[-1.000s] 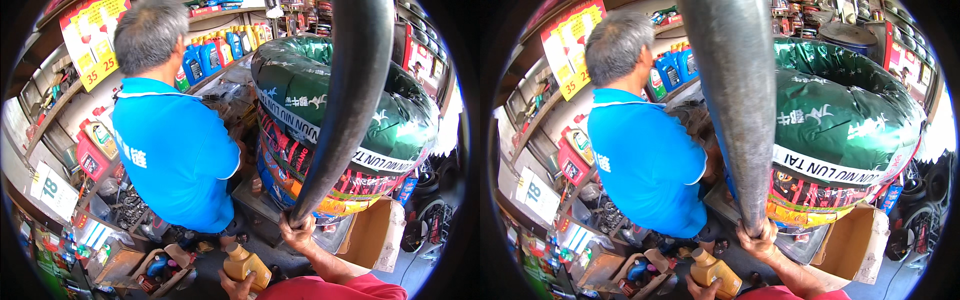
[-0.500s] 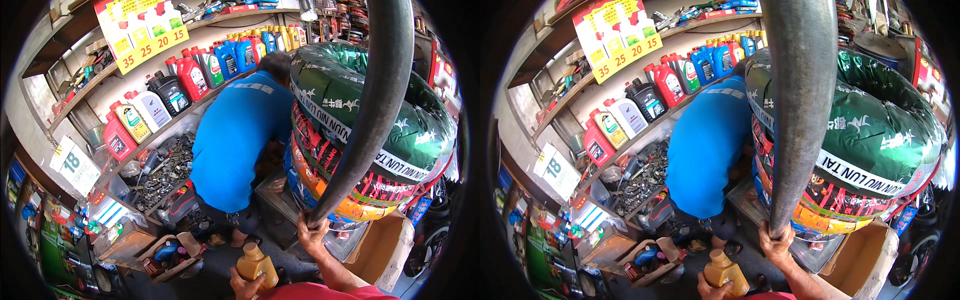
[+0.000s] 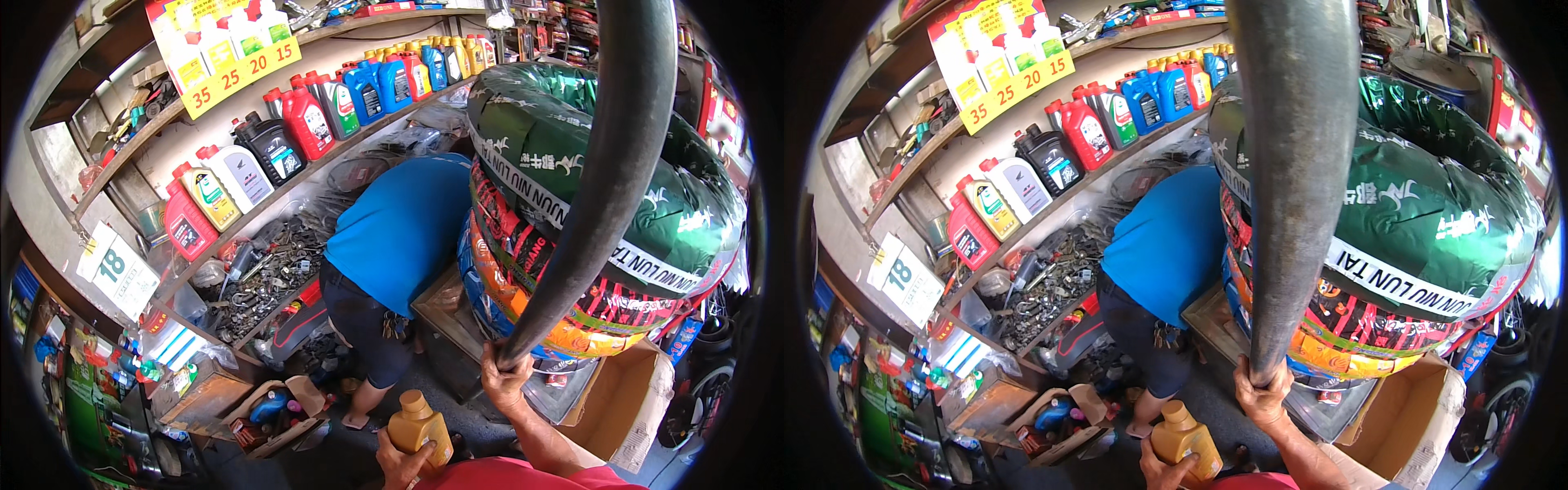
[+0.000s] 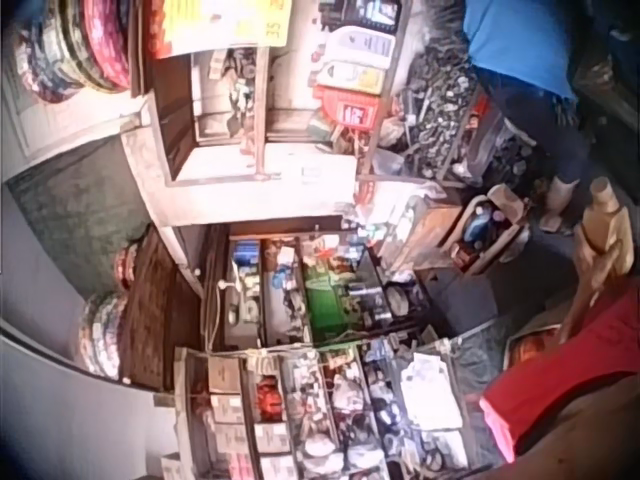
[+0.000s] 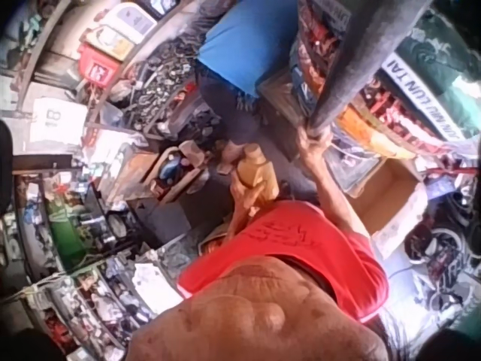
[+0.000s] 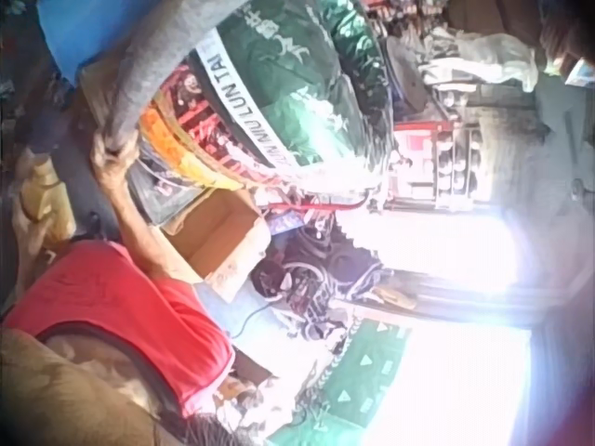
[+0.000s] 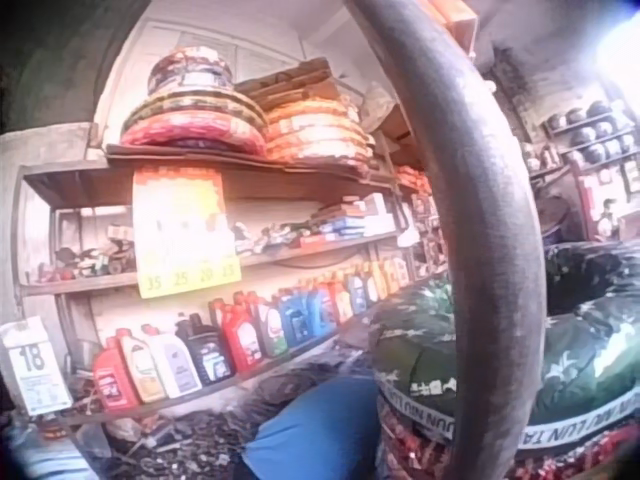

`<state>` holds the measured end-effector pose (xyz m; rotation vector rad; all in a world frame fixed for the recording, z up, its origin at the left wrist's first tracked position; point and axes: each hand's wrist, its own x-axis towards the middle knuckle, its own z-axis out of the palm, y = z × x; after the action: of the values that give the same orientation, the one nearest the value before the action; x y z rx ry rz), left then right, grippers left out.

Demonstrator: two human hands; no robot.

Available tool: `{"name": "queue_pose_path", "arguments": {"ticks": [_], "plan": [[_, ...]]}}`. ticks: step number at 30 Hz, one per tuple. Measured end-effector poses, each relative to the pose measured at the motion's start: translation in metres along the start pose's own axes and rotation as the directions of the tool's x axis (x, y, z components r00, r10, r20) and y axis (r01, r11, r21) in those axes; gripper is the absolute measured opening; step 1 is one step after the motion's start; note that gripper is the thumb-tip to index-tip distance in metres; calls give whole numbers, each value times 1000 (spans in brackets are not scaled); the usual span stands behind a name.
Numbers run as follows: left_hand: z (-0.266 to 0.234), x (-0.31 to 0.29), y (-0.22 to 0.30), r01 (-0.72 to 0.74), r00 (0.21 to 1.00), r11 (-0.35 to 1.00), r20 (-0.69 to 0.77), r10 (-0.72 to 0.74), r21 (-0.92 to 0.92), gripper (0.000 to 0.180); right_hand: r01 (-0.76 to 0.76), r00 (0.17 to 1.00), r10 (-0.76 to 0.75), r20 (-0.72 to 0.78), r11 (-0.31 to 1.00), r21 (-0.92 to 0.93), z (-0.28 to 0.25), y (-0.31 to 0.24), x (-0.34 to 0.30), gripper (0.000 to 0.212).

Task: The person unpacks yellow bottles from a cardboard box and hands them to a man in a blue shirt. The man places the bottles on a shelf or into a container. The person continues to remove bottles from the box and repeat the process.

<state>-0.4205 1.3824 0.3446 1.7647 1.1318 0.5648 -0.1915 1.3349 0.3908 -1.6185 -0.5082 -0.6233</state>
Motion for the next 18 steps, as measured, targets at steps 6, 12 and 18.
{"name": "queue_pose_path", "arguments": {"ticks": [6, 12, 18], "plan": [[9, 1, -19, -21, 1000, 1000, 20, 21, -17, 95, 256, 967, -251, 51, 949, -182, -3, 21, -8, 38], [5, -10, 9, -37, 999, 998, -32, 36, -44, 93, 324, 945, -301, 124, 908, -266, -3, 26, -15, 31], [7, -16, 3, 47, 999, 988, 0, -48, -146, 77, 61, 989, -41, 139, 988, -143, -1, 42, -27, 60]]}}
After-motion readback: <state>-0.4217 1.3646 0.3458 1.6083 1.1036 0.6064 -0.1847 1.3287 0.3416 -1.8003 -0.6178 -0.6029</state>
